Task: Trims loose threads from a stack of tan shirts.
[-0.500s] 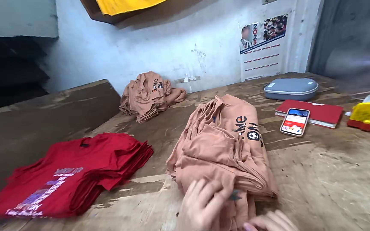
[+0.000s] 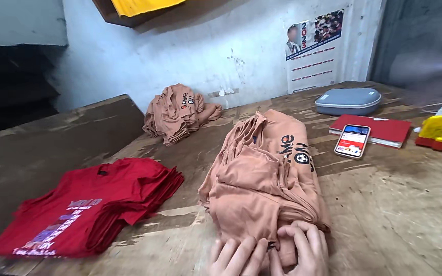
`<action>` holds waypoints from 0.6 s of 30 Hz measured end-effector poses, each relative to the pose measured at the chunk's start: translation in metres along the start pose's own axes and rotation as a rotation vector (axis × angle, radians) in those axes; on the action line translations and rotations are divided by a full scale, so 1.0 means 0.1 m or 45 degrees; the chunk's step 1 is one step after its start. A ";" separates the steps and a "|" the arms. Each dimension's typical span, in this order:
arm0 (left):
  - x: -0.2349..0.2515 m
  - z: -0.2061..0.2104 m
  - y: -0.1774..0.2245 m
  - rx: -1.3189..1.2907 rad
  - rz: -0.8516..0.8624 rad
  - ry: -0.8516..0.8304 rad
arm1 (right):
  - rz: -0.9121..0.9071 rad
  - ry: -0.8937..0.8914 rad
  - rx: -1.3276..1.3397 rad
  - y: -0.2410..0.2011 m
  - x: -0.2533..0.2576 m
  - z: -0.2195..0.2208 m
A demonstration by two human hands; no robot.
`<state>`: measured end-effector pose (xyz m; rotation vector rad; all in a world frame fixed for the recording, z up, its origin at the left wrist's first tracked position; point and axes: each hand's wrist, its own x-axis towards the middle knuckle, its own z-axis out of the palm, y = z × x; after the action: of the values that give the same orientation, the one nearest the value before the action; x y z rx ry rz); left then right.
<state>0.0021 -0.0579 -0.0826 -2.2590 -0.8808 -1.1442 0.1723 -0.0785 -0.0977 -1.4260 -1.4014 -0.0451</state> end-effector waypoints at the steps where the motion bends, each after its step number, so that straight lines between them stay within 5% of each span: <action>1: 0.00 0.01 0.00 0.009 0.004 0.007 | -0.001 -0.001 -0.017 0.00 0.00 0.01; 18: -0.01 0.07 -0.02 0.088 0.031 -0.030 | 0.010 0.061 -0.085 -0.01 0.01 0.16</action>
<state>0.0039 -0.0524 -0.0867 -2.2252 -0.8857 -1.0620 0.1618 -0.0677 -0.1030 -1.4760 -1.3655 -0.1211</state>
